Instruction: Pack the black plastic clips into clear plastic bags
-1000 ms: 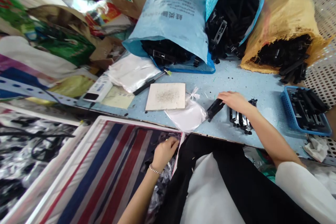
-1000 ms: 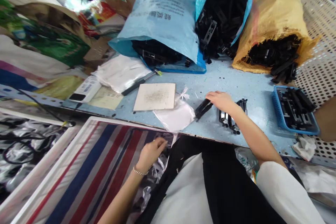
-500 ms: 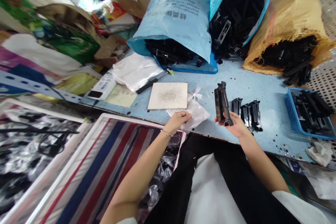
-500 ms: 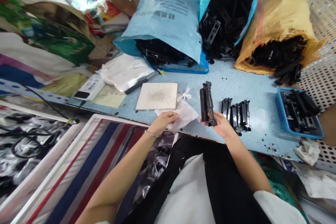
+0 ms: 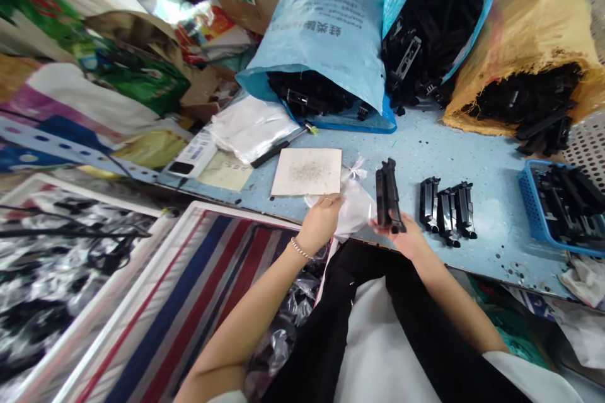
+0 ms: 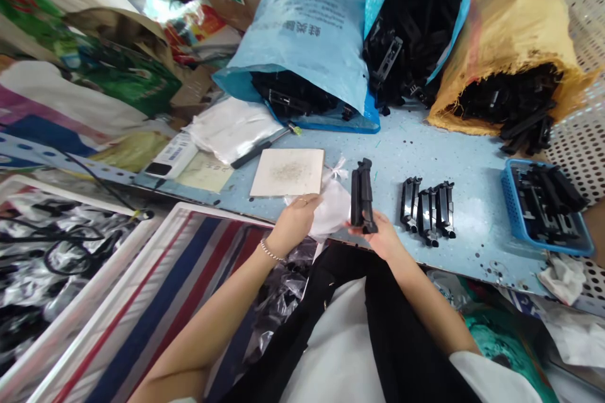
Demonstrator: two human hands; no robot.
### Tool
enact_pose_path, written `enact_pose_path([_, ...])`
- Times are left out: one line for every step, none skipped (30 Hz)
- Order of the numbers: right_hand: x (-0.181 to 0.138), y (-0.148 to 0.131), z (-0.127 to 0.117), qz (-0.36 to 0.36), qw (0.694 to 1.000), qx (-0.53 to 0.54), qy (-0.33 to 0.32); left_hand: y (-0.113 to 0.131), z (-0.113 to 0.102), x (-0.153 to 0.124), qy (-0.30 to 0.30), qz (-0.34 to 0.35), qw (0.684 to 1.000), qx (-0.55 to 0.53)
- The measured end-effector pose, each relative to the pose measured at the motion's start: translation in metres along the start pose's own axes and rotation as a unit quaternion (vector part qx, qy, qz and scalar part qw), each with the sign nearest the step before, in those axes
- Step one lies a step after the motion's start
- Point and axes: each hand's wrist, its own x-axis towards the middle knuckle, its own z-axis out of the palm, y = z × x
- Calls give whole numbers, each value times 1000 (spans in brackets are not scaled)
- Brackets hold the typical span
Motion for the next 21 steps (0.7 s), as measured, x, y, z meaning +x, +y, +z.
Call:
enact_pose_path([-9, -2, -3, 38, 999, 21, -30, -1, 2, 3, -13, -9, 999, -29])
enact_pose_path([-15, -2, -3, 65, 996, 45, -51, -2, 6, 7, -31, -20, 997, -69])
enact_pose_path([-17, -1, -1, 75, 993, 67, -62, -3, 11, 10, -51, -30, 992, -110])
enact_pose_path([-15, 2, 4, 68, 992, 83, -61, -4, 15, 13, -70, -39, 986, -144])
enact_pose_path([-10, 5, 9, 46, 994, 87, -48, -4, 19, 15, -86, -45, 981, -169])
enact_pose_path([-2, 9, 14, 17, 996, 80, -26, -4, 22, 17, -94, -48, 977, -183])
enact_pose_path([5, 12, 19, -13, 998, 65, 0, -5, 23, 17, -93, -46, 977, -184])
enact_pose_path([12, 15, 21, -38, 998, 47, 25, -5, 21, 17, -80, -41, 980, -175])
enact_pose_path([16, 17, 22, -58, 997, 30, 47, -5, 18, 16, -63, -33, 985, -157])
enact_pose_path([15, 18, 20, -67, 996, 16, 56, -6, 14, 15, -45, -23, 990, -135])
enact_pose_path([11, 18, 16, -57, 997, 7, 46, -7, 9, 15, -31, -12, 993, -110])
enact_pose_path([4, 19, 11, -27, 1000, 2, 15, -8, 3, 15, -24, -2, 996, -89])
enact_pose_path([-5, 20, 5, 21, 999, 0, -28, -9, -1, 15, -24, 6, 997, -75])
enact_pose_path([-15, 21, -1, 79, 994, 9, -71, -10, -5, 15, -30, 14, 997, -69])
enact_pose_path([-23, 22, -5, 137, 984, 31, -107, -10, -7, 15, -36, 23, 997, -66])
enact_pose_path([-29, 24, -9, 186, 972, 64, -130, -9, -7, 14, -36, 33, 997, -63])
enact_pose_path([-32, 25, -10, 222, 960, 100, -139, -6, -5, 11, -31, 46, 997, -58])
enact_pose_path([-31, 27, -10, 244, 950, 135, -140, -2, -3, 7, -23, 64, 996, -52])
enact_pose_path([-27, 29, -8, 255, 944, 160, -138, 5, 0, 2, -18, 89, 995, -47])
enact_pose_path([-22, 30, -5, 253, 943, 170, -132, 13, 3, -4, -18, 119, 992, -45])
enact_pose_path([-16, 30, -1, 241, 950, 161, -121, 21, 5, -11, -22, 148, 988, -47])
